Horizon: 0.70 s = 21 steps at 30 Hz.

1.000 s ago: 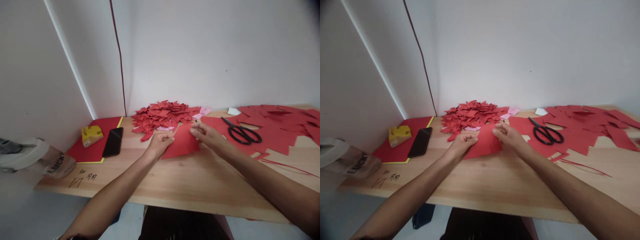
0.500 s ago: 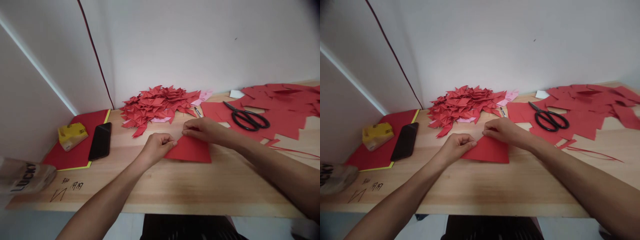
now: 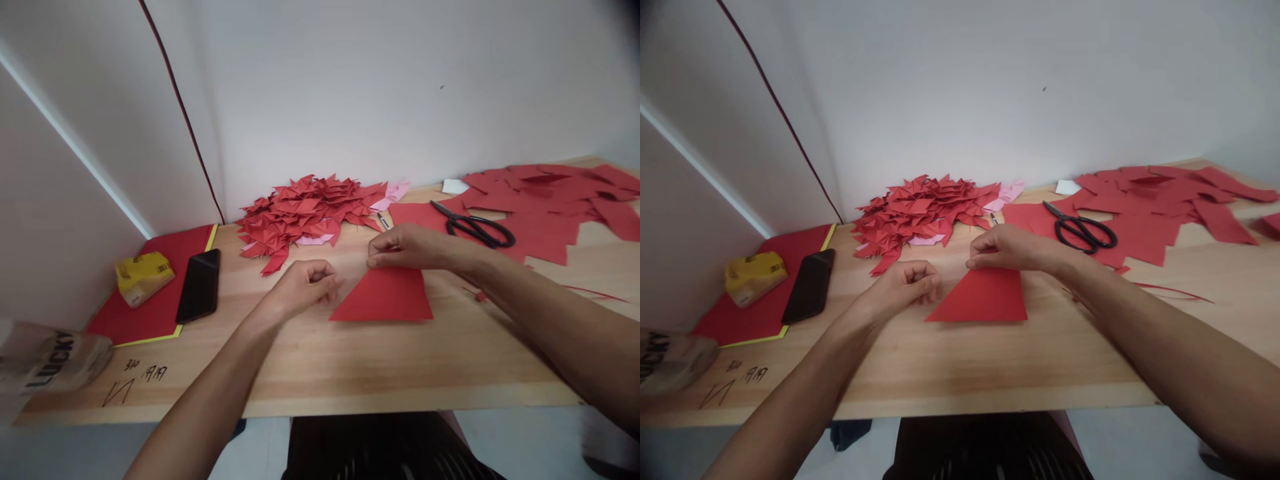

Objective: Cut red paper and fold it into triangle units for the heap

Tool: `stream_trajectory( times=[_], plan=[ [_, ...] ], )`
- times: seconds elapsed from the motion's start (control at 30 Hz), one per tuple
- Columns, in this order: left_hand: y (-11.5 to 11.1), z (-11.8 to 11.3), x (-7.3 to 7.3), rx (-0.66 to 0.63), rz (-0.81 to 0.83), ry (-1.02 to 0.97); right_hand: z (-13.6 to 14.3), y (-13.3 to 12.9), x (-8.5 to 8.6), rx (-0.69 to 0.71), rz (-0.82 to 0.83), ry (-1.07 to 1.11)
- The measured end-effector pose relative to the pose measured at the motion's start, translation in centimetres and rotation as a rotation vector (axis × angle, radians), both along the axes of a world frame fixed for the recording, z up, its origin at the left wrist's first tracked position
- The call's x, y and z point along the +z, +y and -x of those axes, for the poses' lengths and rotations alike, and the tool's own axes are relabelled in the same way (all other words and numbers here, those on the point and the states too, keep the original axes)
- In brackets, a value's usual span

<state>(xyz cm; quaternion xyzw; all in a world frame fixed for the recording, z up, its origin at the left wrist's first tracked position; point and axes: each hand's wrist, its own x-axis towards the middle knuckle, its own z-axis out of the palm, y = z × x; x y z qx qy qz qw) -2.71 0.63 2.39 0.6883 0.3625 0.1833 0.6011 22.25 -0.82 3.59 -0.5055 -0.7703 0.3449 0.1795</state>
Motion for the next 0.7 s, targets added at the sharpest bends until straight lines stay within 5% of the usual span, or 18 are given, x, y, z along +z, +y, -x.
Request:
stream_trajectory(
  times=[0.17,0.4,0.57,0.7],
  plan=[
    [-0.6,-1.6,-1.5,0.065,0.015,-0.131,1.9,-0.4,-0.3,0.07,-0.068,0.018],
    [-0.7,-1.2,-1.6,-0.033,0.04,-0.022,1.7,0.0,-0.4,-0.08,-0.207,0.061],
    [-0.1,-0.5,-1.5,0.136,0.217,-0.174,-3.9,-0.7,2.9,-0.648,-0.369,-0.203],
    [0.2,-0.7,-1.6,0.272,0.308,-0.371,-10.5,-1.5,1.3,-0.766,-0.07,-0.518]
  ],
)
